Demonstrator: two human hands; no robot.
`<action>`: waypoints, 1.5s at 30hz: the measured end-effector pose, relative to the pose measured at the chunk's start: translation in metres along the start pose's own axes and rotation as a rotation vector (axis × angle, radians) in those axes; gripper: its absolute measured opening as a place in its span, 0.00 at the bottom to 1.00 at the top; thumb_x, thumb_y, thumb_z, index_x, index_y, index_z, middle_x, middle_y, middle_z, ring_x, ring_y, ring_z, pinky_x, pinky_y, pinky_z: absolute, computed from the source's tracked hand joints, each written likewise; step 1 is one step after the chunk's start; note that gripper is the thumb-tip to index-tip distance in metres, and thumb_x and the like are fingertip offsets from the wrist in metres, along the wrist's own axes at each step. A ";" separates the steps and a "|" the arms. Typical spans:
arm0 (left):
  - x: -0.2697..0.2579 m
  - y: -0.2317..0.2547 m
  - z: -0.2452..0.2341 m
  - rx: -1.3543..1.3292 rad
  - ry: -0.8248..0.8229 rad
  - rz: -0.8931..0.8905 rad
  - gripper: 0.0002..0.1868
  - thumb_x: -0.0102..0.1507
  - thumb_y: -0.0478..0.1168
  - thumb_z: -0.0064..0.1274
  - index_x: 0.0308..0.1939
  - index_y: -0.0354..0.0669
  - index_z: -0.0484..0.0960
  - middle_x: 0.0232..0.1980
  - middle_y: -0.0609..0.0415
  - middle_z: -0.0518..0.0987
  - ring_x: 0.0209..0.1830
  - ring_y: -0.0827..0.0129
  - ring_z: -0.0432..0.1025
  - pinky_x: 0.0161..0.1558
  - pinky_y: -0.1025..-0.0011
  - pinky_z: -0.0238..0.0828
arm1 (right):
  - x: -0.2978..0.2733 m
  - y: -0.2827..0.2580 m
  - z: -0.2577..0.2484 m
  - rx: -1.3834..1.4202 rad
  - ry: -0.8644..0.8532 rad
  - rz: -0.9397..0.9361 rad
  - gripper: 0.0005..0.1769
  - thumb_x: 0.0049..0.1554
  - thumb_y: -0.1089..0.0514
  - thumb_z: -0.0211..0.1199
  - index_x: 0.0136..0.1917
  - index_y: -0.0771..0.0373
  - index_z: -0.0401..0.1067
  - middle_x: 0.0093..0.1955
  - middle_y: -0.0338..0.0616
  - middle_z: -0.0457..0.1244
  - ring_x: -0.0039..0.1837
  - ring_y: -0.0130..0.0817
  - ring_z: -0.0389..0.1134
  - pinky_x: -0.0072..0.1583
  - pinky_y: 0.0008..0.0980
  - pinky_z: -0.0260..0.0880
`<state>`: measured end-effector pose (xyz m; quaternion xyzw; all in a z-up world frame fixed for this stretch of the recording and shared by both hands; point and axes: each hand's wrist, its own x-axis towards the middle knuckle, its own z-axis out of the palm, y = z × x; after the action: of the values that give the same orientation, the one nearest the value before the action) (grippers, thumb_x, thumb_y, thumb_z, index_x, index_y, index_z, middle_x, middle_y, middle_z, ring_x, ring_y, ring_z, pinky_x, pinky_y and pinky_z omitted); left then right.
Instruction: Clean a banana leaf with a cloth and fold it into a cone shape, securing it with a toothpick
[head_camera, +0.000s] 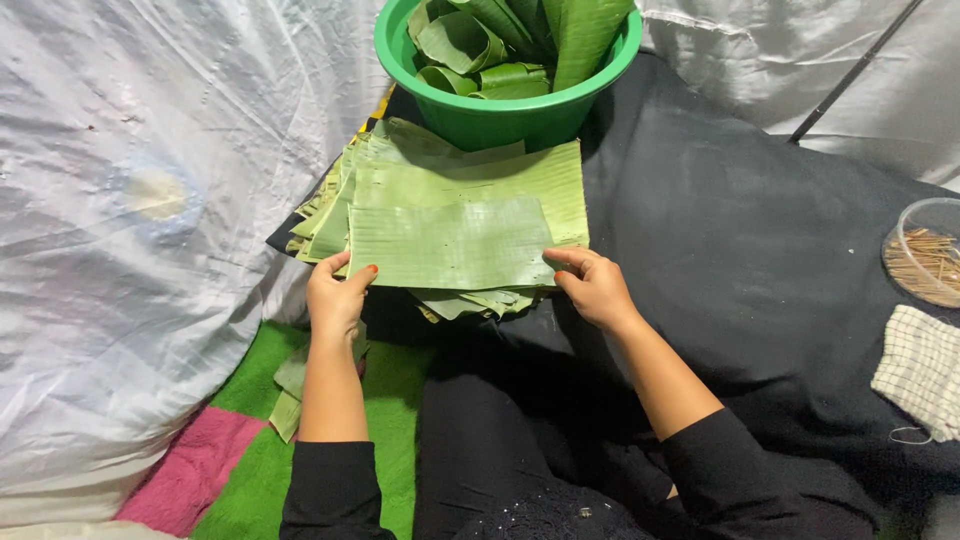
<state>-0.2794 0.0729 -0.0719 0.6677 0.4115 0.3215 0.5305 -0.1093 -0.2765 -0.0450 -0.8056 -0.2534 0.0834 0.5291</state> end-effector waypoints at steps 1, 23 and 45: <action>-0.001 -0.001 0.000 -0.001 0.000 0.001 0.31 0.51 0.39 0.73 0.58 0.41 0.80 0.31 0.48 0.79 0.21 0.74 0.72 0.25 0.79 0.71 | 0.000 0.000 0.001 0.000 0.000 -0.001 0.25 0.49 0.62 0.64 0.59 0.47 0.82 0.58 0.42 0.72 0.59 0.45 0.72 0.59 0.41 0.71; -0.061 0.075 0.047 0.556 -0.034 0.596 0.06 0.63 0.43 0.61 0.37 0.47 0.88 0.31 0.48 0.81 0.39 0.46 0.78 0.45 0.54 0.73 | -0.022 0.038 -0.058 0.116 0.198 -0.063 0.25 0.49 0.66 0.63 0.60 0.53 0.81 0.59 0.40 0.71 0.44 0.25 0.69 0.47 0.26 0.70; -0.127 0.103 0.296 0.595 -0.788 0.420 0.12 0.58 0.45 0.59 0.45 0.55 0.89 0.37 0.57 0.87 0.47 0.56 0.80 0.50 0.60 0.76 | -0.107 0.161 -0.258 -0.100 0.589 0.084 0.25 0.51 0.68 0.63 0.60 0.51 0.81 0.60 0.36 0.70 0.48 0.25 0.69 0.52 0.28 0.69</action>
<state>-0.0588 -0.1816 -0.0386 0.9274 0.1119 0.0151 0.3567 -0.0457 -0.5891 -0.0934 -0.8298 -0.0596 -0.1446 0.5357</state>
